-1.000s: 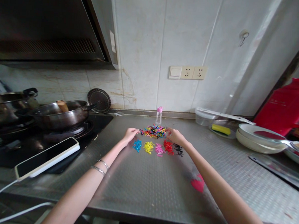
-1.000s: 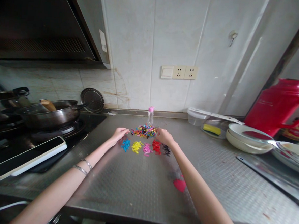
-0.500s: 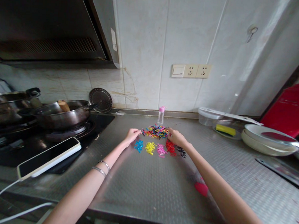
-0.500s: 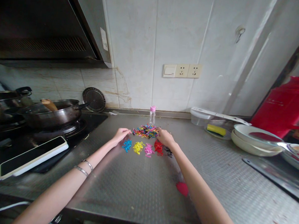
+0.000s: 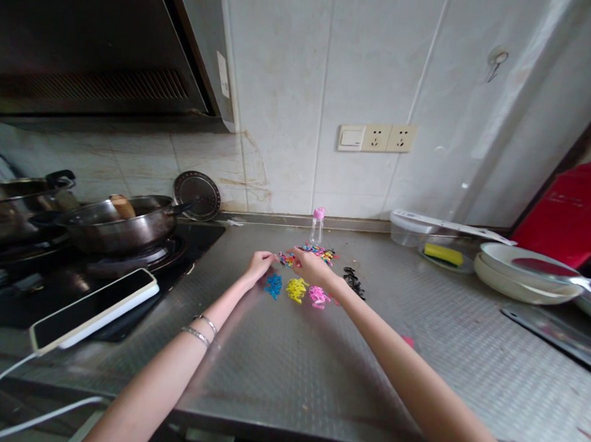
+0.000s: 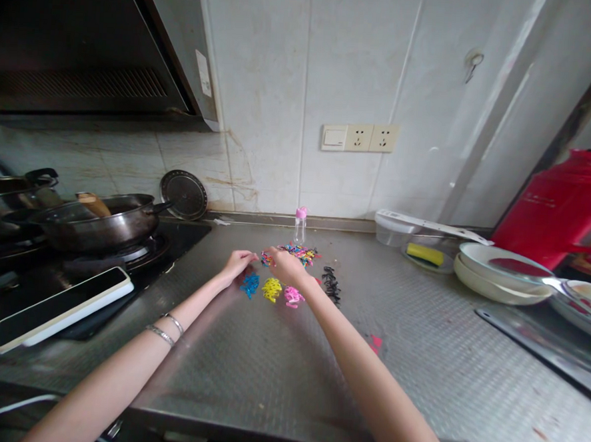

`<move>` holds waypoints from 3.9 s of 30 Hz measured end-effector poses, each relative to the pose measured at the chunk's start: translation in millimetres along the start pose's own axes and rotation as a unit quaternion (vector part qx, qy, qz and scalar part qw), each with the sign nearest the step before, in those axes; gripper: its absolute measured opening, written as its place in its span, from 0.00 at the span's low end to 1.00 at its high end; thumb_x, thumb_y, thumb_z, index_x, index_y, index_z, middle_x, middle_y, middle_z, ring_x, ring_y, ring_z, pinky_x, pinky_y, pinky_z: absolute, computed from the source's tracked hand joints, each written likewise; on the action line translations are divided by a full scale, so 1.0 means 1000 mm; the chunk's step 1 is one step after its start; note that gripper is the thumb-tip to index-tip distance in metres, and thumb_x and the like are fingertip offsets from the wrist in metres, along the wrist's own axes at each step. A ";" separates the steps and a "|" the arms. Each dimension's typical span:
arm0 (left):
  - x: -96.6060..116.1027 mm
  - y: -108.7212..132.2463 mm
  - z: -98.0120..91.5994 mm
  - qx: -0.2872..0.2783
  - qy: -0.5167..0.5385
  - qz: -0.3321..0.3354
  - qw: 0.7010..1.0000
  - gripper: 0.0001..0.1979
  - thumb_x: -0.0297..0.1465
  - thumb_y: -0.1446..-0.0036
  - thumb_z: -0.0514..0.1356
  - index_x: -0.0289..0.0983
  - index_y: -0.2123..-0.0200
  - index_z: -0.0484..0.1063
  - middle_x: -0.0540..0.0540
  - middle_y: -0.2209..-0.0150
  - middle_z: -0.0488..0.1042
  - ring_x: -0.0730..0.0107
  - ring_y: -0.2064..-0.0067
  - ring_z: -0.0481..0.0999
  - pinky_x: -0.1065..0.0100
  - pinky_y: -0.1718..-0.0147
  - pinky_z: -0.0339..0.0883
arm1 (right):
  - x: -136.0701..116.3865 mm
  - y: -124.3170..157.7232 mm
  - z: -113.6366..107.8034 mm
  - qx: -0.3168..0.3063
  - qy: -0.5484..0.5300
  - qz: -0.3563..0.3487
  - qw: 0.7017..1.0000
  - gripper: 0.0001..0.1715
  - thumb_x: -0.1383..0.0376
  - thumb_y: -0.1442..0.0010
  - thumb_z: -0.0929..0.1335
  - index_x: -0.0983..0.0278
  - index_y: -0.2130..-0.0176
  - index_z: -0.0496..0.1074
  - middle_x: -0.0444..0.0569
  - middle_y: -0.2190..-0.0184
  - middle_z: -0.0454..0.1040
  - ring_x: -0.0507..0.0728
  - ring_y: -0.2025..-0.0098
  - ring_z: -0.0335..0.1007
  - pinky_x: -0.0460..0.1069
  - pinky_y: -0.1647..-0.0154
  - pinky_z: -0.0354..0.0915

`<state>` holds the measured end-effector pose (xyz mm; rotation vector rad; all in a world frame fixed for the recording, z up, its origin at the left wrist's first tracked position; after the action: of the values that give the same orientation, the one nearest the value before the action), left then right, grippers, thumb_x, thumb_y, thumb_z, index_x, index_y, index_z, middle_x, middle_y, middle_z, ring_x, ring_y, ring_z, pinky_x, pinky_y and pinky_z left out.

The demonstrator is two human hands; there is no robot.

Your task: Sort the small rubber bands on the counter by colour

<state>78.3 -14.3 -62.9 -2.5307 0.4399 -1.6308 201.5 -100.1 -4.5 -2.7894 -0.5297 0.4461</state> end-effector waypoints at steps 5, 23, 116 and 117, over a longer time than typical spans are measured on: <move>-0.002 -0.002 -0.002 0.000 0.002 0.000 1.000 0.15 0.39 0.55 0.52 0.34 0.83 0.67 0.53 0.88 0.61 0.76 0.83 0.59 0.73 0.82 0.50 | -0.035 -0.002 0.023 -0.037 0.021 -0.030 0.999 0.25 0.68 0.44 0.58 0.59 0.46 0.57 0.50 0.66 0.74 0.55 0.66 0.70 0.44 0.71 0.56; 0.013 -0.002 0.001 -0.008 -0.025 0.057 0.998 0.09 0.33 0.57 0.58 0.33 0.75 0.74 0.44 0.73 0.75 0.69 0.69 0.72 0.70 0.68 0.62 | 0.113 0.056 -0.046 0.071 -0.058 0.101 0.991 0.22 0.66 0.49 0.62 0.64 0.53 0.68 0.47 0.71 0.74 0.51 0.72 0.67 0.43 0.69 0.59; -0.009 -0.037 -0.008 0.053 0.005 0.073 0.996 0.09 0.32 0.56 0.58 0.34 0.72 0.75 0.44 0.69 0.76 0.65 0.64 0.73 0.66 0.62 0.64 | 0.107 0.090 -0.021 -0.088 -0.111 0.039 0.989 0.18 0.72 0.57 0.61 0.63 0.70 0.76 0.44 0.71 0.76 0.52 0.68 0.69 0.43 0.66 0.62; -0.008 -0.037 -0.009 0.053 0.006 0.071 0.996 0.10 0.33 0.56 0.58 0.34 0.72 0.75 0.44 0.69 0.76 0.65 0.64 0.73 0.66 0.62 0.64 | 0.107 0.090 -0.020 -0.089 -0.110 0.040 0.989 0.18 0.72 0.57 0.60 0.63 0.70 0.76 0.44 0.71 0.76 0.52 0.68 0.69 0.43 0.66 0.62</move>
<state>74.2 23.7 -57.5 -2.3575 0.5085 -1.5744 331.1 -142.6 -41.1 -2.9582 -0.5276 0.7653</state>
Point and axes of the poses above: each hand's wrist, its own y-axis away from the middle knuckle, its own z-axis out of the palm, x = y × z, the point moved 9 cm from there along -y, towards the middle knuckle
